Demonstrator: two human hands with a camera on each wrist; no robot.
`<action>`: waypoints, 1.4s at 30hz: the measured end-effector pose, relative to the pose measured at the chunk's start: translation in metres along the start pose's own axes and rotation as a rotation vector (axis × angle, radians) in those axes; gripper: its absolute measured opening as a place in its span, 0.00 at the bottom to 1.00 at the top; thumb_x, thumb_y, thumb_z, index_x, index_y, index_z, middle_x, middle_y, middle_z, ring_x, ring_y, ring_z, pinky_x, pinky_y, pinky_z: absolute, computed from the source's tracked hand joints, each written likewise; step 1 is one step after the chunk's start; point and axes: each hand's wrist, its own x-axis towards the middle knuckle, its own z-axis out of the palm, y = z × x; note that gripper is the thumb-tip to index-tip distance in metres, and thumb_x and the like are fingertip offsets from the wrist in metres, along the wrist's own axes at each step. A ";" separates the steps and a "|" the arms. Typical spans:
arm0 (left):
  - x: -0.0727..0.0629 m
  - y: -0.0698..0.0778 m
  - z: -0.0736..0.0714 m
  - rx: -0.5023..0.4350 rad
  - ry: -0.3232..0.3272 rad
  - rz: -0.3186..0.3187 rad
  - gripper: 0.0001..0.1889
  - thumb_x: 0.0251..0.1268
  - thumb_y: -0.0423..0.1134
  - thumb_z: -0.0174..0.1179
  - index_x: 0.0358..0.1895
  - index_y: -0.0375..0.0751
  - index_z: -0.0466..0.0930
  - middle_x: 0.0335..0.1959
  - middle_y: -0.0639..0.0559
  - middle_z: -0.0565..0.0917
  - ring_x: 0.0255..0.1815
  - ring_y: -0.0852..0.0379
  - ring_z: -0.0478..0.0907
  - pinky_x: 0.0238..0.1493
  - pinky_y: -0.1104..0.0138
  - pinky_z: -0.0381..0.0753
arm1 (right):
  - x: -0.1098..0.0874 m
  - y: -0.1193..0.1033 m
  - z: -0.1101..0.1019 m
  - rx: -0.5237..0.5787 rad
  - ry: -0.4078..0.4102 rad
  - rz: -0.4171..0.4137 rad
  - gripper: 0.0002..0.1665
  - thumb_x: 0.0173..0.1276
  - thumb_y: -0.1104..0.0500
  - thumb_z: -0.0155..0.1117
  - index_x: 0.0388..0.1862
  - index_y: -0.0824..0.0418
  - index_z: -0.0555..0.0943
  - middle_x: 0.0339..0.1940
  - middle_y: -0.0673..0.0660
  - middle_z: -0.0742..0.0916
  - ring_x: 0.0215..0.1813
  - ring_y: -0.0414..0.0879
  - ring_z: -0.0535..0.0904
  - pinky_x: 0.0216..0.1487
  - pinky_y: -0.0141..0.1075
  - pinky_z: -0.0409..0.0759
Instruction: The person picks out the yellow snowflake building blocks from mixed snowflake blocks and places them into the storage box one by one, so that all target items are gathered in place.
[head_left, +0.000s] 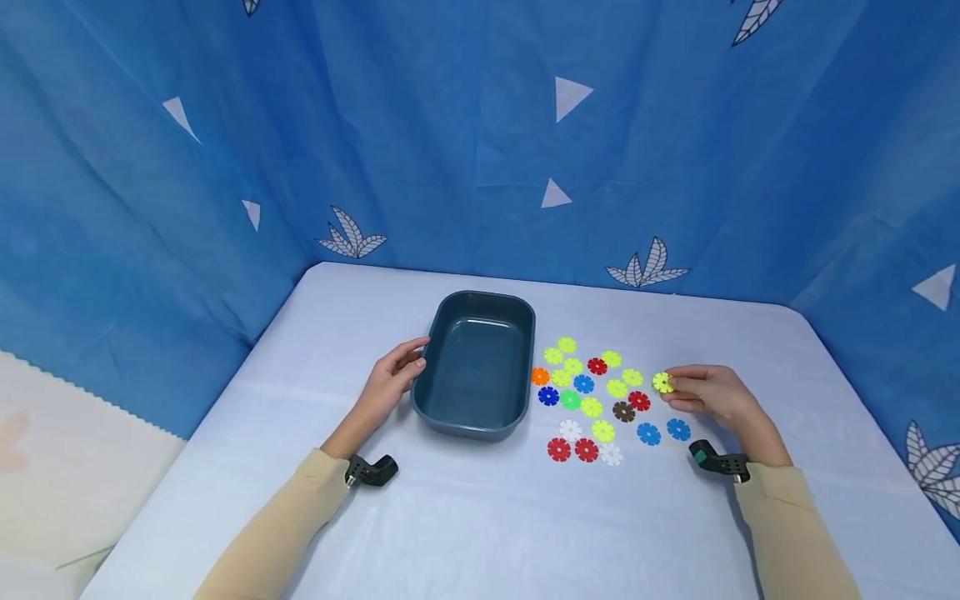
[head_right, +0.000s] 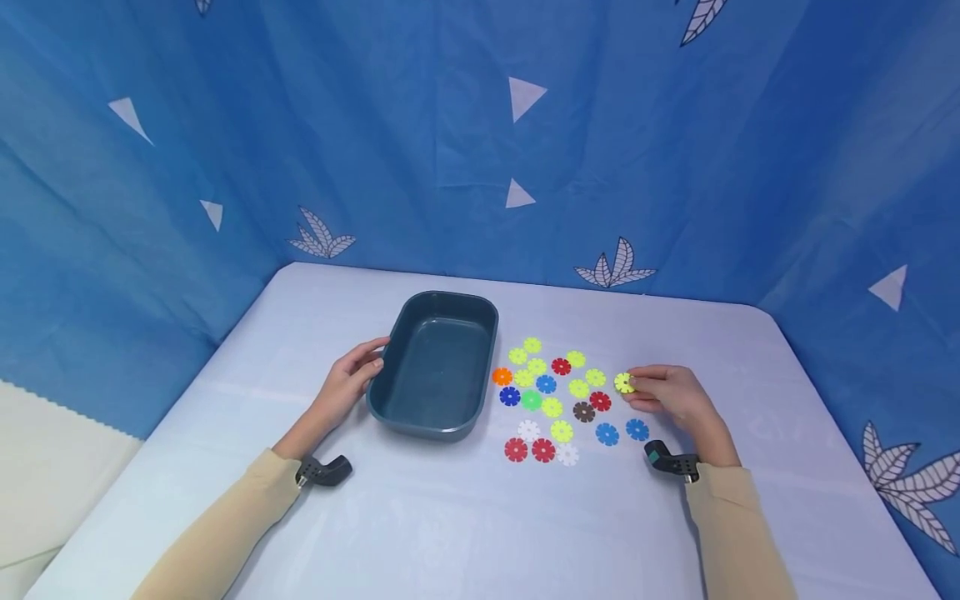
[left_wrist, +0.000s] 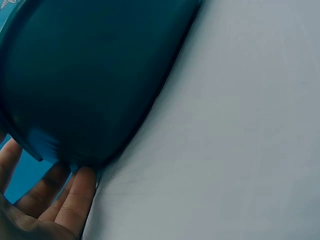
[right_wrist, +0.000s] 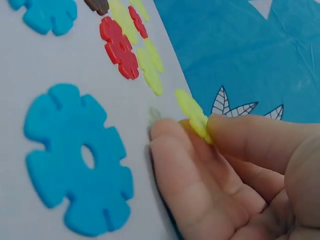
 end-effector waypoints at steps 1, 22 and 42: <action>0.000 0.000 0.000 -0.001 0.003 0.004 0.24 0.79 0.47 0.54 0.74 0.51 0.70 0.70 0.41 0.75 0.67 0.44 0.75 0.57 0.60 0.82 | 0.001 0.001 -0.001 0.041 -0.014 0.005 0.32 0.77 0.61 0.60 0.72 0.78 0.66 0.34 0.42 0.87 0.35 0.36 0.89 0.43 0.32 0.87; -0.001 0.002 -0.002 -0.020 0.014 0.006 0.24 0.79 0.44 0.54 0.74 0.48 0.70 0.71 0.40 0.76 0.66 0.44 0.75 0.54 0.64 0.83 | -0.002 -0.018 0.017 0.348 -0.139 -0.045 0.12 0.74 0.66 0.62 0.52 0.54 0.83 0.39 0.42 0.89 0.42 0.39 0.90 0.47 0.33 0.87; 0.001 0.003 0.001 -0.021 0.017 0.011 0.23 0.78 0.43 0.55 0.73 0.47 0.72 0.67 0.39 0.78 0.60 0.50 0.77 0.49 0.68 0.81 | -0.007 -0.044 0.065 0.439 -0.285 -0.136 0.16 0.76 0.67 0.58 0.44 0.48 0.87 0.41 0.46 0.89 0.42 0.41 0.91 0.44 0.30 0.87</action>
